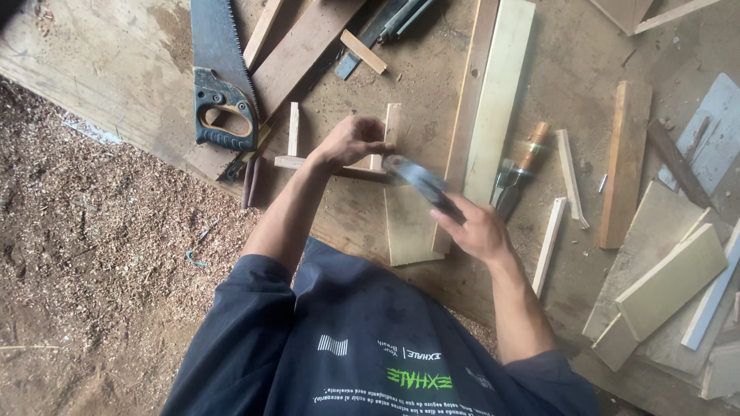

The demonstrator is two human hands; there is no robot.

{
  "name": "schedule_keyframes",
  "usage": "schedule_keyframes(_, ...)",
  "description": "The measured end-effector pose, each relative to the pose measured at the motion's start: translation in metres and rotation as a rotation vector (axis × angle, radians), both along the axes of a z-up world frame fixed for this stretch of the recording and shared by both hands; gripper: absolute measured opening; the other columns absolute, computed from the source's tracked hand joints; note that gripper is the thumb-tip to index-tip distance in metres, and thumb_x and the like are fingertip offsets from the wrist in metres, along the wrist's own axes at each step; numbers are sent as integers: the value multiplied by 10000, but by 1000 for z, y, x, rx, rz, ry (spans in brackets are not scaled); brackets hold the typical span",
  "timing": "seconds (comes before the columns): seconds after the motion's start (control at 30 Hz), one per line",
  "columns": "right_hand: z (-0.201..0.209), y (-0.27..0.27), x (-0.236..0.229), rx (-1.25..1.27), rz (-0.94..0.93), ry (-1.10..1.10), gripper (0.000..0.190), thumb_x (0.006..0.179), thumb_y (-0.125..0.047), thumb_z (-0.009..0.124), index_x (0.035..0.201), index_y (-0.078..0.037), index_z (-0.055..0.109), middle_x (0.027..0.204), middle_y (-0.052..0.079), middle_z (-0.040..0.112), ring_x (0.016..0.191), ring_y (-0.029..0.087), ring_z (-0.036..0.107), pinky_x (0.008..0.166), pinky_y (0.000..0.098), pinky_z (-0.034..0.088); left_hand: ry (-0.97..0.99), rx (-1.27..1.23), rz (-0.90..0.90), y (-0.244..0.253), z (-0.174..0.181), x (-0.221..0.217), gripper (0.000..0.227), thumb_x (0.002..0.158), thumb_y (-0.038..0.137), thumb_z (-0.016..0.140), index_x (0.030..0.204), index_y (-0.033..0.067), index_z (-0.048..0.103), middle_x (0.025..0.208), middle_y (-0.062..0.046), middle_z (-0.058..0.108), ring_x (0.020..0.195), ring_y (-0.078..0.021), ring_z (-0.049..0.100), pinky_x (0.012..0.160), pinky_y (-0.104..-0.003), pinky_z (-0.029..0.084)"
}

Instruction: The person uses a hammer to attach small wooden blocks to a rectangular wooden board. They position each block and tap it into place, repeating the process for multiple pieces.

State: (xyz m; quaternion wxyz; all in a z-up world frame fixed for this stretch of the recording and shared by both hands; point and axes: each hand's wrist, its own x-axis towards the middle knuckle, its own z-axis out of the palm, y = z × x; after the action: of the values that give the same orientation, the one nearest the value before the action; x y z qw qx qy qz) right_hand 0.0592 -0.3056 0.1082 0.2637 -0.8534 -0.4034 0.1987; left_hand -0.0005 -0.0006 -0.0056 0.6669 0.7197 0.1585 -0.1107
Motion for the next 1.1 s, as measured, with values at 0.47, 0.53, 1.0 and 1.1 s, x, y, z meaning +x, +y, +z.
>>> schedule_keyframes(0.47, -30, -16, 2, -133, 30, 62, 330, 974, -443, 677, 1096, -142, 736, 650, 29, 690, 499, 155, 650, 475, 340, 565, 71, 56, -16, -2, 5, 0, 297, 826, 335, 848, 943, 88, 732, 894, -28, 760, 796, -113, 683, 771, -288, 559)
schedule_keyframes(0.53, -29, -17, 3, -288, -55, 105, 338, 963, -439, 682, 1128, -152, 752, 635, 52, 702, 524, 174, 680, 497, 373, 549, 51, 46, -1, -3, 6, 2, 304, 798, 343, 840, 951, 99, 743, 902, -17, 775, 811, -106, 705, 792, -280, 567)
schedule_keyframes(1.0, -45, -15, -8, 185, -14, 31, 383, 1003, -424, 687, 1275, -155, 707, 901, 94, 773, 756, 199, 750, 674, 335, 591, -39, 40, -81, 1, 2, 5, 215, 857, 259, 787, 955, 67, 779, 897, -49, 802, 827, -136, 735, 809, -305, 565)
schedule_keyframes(1.1, -50, -21, -12, 23, -127, 126, 399, 968, -406, 707, 1277, -153, 719, 798, 106, 744, 708, 203, 744, 653, 353, 575, -8, 138, -82, -1, 3, 6, 208, 846, 263, 791, 949, 83, 784, 864, -46, 774, 779, -152, 698, 757, -330, 546)
